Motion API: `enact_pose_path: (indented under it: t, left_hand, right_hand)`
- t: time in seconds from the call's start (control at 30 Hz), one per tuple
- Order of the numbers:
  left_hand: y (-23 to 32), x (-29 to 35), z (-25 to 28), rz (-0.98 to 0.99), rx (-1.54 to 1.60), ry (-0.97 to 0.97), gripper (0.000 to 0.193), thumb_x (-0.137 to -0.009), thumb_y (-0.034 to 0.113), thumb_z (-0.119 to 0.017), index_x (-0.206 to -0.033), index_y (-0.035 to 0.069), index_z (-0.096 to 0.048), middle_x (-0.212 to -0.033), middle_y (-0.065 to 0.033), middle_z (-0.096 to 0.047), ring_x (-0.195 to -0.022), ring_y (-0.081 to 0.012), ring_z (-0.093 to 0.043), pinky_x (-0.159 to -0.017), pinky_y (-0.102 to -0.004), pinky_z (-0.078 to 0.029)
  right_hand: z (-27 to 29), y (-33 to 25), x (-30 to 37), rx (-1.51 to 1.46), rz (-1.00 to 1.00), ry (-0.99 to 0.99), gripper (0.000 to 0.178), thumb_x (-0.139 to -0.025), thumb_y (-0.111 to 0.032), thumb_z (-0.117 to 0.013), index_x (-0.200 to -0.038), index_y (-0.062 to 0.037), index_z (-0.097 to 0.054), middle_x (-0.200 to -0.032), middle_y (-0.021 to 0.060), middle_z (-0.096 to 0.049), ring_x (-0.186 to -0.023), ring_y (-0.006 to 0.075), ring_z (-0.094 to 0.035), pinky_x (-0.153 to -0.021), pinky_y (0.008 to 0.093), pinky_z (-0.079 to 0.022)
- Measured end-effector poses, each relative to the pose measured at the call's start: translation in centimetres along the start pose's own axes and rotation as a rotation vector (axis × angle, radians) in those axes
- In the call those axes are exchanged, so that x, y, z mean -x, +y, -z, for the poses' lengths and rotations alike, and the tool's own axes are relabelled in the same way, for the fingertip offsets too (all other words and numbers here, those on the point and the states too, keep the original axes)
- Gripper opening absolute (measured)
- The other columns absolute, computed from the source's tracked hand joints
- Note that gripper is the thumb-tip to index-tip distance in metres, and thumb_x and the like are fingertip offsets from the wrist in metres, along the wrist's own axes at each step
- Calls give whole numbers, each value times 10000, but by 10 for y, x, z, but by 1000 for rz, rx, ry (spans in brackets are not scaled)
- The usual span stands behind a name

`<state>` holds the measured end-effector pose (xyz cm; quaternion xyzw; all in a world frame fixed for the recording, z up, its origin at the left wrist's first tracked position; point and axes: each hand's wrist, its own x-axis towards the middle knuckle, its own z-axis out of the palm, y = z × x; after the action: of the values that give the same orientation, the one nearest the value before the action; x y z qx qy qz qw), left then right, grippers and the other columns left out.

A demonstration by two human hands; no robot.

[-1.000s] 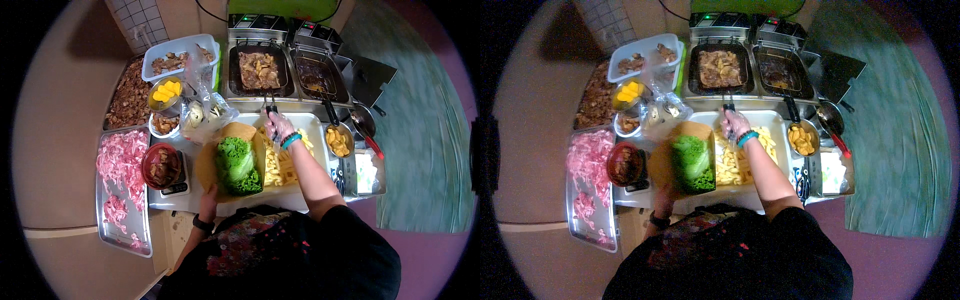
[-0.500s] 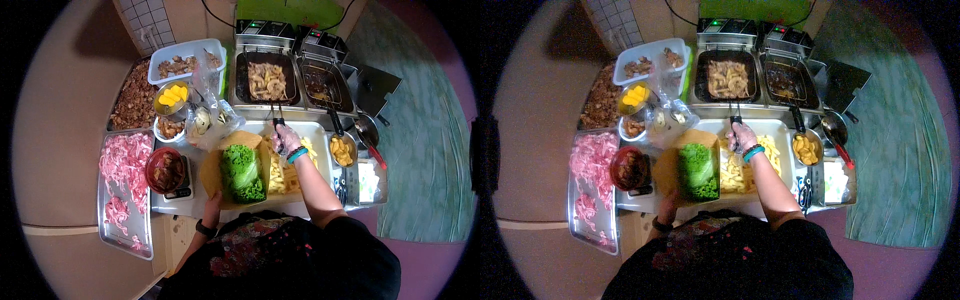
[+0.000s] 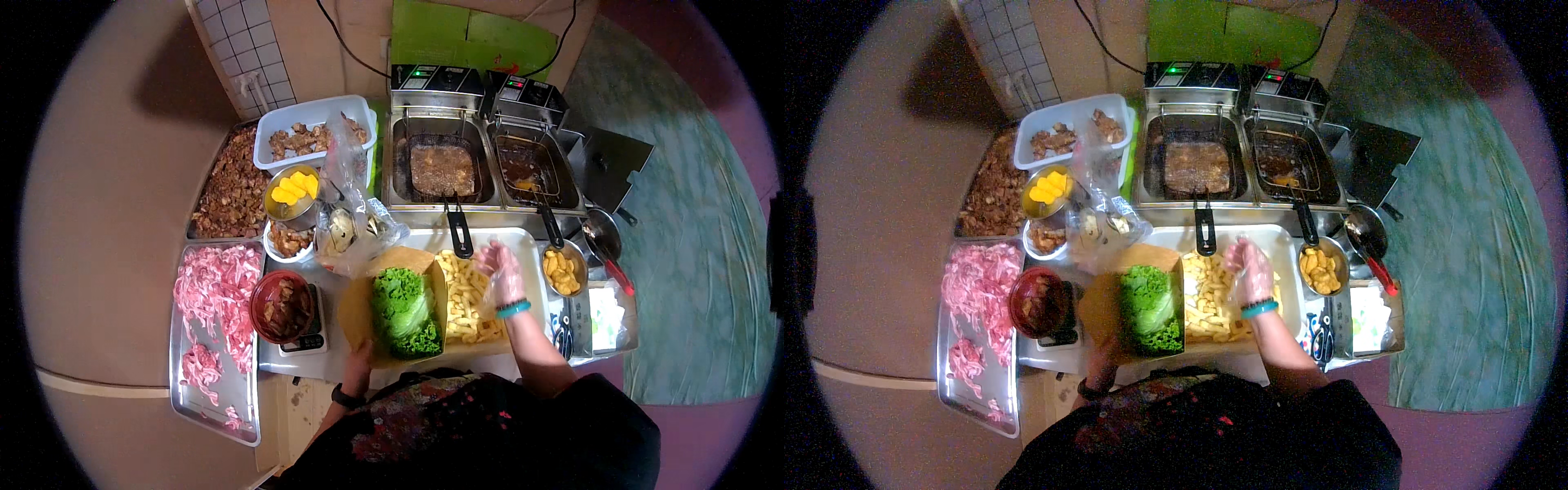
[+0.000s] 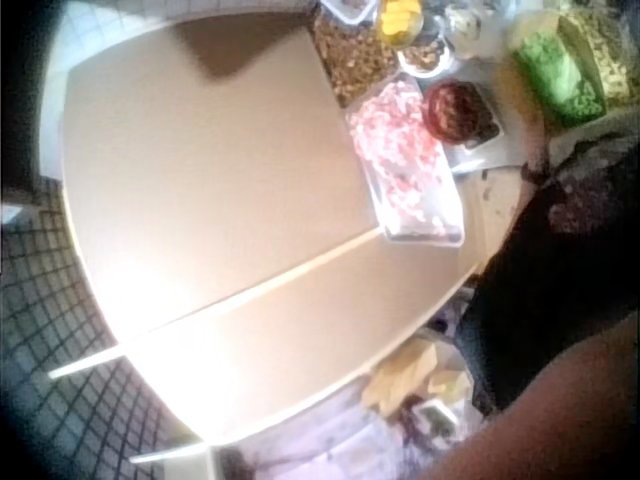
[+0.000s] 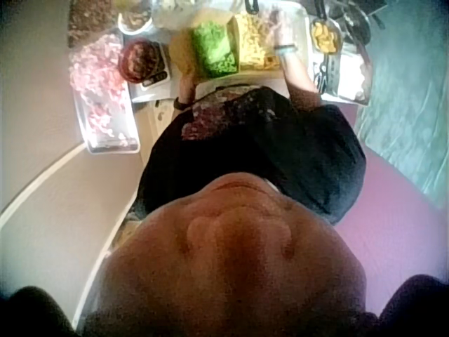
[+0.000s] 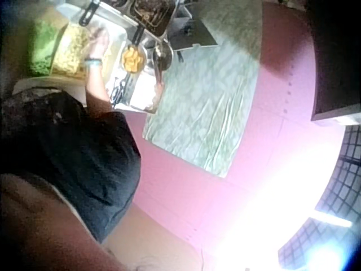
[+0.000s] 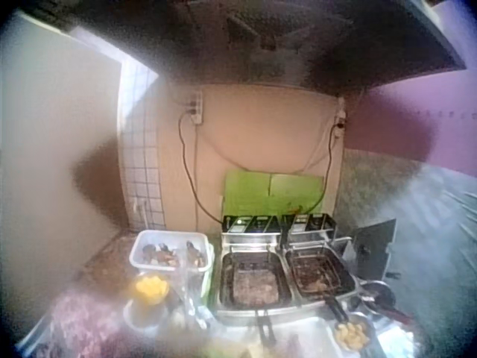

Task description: The person assembles a food order by placing lettuce into a paper container, adding french fries, and topping it with fried chicken pieces. They then hand the completed container to a colleague and begin preparing a second order.

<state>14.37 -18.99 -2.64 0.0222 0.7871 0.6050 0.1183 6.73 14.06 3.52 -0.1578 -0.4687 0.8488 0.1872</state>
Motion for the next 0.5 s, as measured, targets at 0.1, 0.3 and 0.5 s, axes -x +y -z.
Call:
enact_pose_path:
  t: [0.1, 0.3, 0.5]
  left_hand:
    - [-11, -2, -2, 62, 180, -11, 369, -891, 247, -408, -1147, -17, -431, -1049, -172, -512, -933, -274, -490, -784, -324, -394]
    - [-10, 0, -6, 52, 170, 32, 390, -885, 271, -434, -1153, -13, -440, -1066, -153, -508, -947, -226, -477, -807, -315, -386]
    - [6, -2, 3, 171, 51, -47, 418, -883, 300, -447, -1148, -23, -451, -1072, -102, -510, -944, -180, -466, -811, -287, -380]
  right_hand:
    - [34, 2, 38, 547, 272, -28, 217, -860, -187, -468, -963, -32, -579, -872, 105, -608, -749, 178, -573, -659, 280, -472]
    - [55, -18, 96, 1265, 523, -231, 261, -766, -108, -504, -1010, -71, -588, -946, 127, -608, -861, 217, -580, -761, 336, -462]
    - [68, 5, 93, 1542, 751, -273, 333, -725, -159, -549, -1047, -79, -568, -989, 110, -585, -952, 272, -531, -857, 401, -408]
